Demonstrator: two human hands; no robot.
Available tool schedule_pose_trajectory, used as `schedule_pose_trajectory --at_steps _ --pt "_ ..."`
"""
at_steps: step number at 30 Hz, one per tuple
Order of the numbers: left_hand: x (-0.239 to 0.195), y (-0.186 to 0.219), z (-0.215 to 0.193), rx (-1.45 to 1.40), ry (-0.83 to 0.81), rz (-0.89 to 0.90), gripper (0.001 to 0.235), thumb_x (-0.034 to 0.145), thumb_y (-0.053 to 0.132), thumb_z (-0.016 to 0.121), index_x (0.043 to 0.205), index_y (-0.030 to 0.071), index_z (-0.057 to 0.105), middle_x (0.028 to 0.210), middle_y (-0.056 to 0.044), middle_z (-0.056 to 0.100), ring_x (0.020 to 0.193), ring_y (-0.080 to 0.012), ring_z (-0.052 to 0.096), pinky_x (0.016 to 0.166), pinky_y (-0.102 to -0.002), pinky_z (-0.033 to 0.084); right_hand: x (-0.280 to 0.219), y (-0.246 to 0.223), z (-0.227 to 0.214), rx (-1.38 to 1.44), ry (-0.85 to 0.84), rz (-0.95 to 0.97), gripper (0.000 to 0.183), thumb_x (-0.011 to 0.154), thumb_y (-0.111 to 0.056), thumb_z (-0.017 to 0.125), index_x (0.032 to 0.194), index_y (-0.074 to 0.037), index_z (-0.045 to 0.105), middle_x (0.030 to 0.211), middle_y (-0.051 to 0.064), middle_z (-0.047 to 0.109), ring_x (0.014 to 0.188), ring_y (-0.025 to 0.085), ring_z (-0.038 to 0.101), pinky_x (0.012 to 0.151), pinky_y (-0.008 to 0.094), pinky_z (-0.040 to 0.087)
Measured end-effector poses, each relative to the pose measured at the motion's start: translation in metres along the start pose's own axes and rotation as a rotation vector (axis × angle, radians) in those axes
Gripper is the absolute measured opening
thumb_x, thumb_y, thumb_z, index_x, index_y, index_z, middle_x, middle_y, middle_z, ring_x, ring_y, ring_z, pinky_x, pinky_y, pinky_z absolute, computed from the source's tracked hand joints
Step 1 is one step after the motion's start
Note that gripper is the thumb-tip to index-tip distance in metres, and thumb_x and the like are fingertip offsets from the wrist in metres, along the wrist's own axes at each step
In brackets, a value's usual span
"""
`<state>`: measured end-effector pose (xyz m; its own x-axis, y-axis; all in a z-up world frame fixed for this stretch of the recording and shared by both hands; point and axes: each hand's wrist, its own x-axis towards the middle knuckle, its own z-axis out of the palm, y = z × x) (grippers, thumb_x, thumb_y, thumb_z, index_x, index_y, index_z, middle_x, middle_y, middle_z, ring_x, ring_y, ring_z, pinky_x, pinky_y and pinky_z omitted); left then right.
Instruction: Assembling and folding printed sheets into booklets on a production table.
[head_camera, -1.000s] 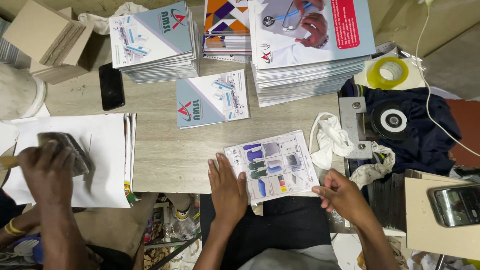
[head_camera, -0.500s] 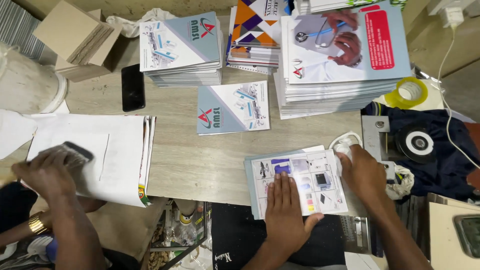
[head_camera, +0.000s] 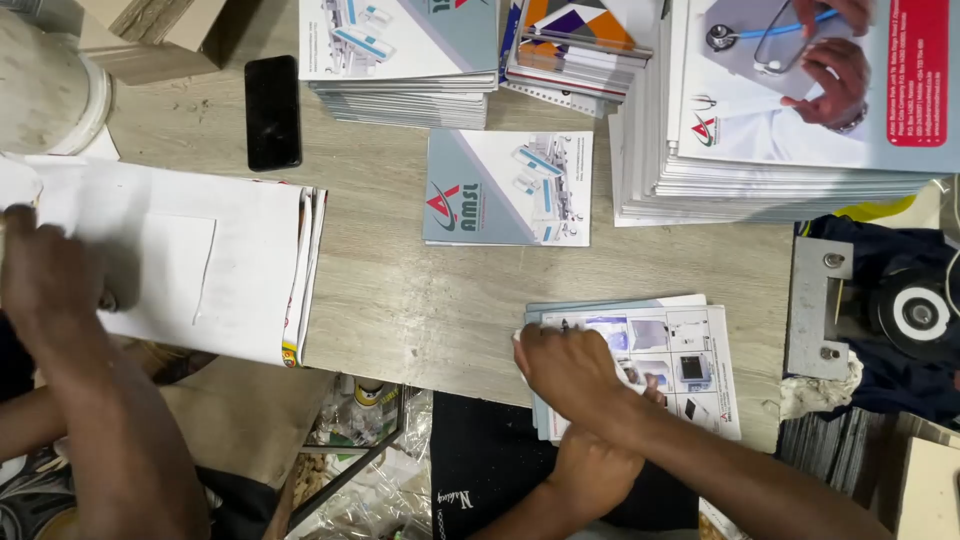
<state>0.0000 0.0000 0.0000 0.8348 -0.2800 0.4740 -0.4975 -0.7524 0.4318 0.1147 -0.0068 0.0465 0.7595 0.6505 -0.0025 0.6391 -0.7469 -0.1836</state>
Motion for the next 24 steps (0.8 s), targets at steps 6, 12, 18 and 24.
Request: schedule_pose_trajectory --at_steps 6,12,18,24 --pt "0.024 0.000 -0.035 -0.083 0.070 0.041 0.014 0.087 -0.006 0.065 0.091 0.003 0.076 0.085 -0.012 0.068 0.089 -0.0305 0.065 0.101 -0.042 0.053 0.011 0.030 -0.010 0.069 -0.076 0.207 0.045 0.111 -0.031 0.040 0.070 -0.013 0.048 0.047 -0.002 0.051 0.036 0.018 0.042 0.036 0.039 0.032" --pt "0.013 0.002 -0.028 0.112 -0.140 0.026 0.046 0.106 0.018 0.051 0.149 0.003 0.060 0.154 -0.016 0.059 0.145 -0.0330 0.054 0.127 -0.044 0.034 -0.041 0.093 -0.064 -0.008 -0.286 0.720 0.054 0.117 -0.042 0.026 0.085 -0.015 0.060 0.052 -0.006 0.051 0.038 0.010 0.045 0.034 0.025 0.034" --pt "0.013 0.000 -0.025 0.152 -0.083 0.054 0.043 0.109 0.019 0.048 0.147 0.006 0.061 0.154 -0.013 0.060 0.147 -0.0317 0.053 0.129 -0.043 0.032 -0.047 0.106 -0.046 -0.103 -0.192 0.765 0.058 0.117 -0.041 0.026 0.075 -0.015 0.057 0.051 -0.005 0.047 0.038 0.012 0.039 0.037 0.027 0.030" --pt "-0.009 0.000 0.020 0.485 -0.297 -0.002 0.064 0.107 0.041 0.037 0.162 0.009 0.030 0.171 -0.007 0.028 0.158 -0.0237 0.027 0.132 -0.038 0.015 0.029 -0.011 -0.003 0.094 -0.106 0.315 0.043 0.107 -0.035 0.045 0.075 -0.010 0.057 0.060 0.013 0.066 0.050 0.041 0.063 0.043 0.052 0.040"
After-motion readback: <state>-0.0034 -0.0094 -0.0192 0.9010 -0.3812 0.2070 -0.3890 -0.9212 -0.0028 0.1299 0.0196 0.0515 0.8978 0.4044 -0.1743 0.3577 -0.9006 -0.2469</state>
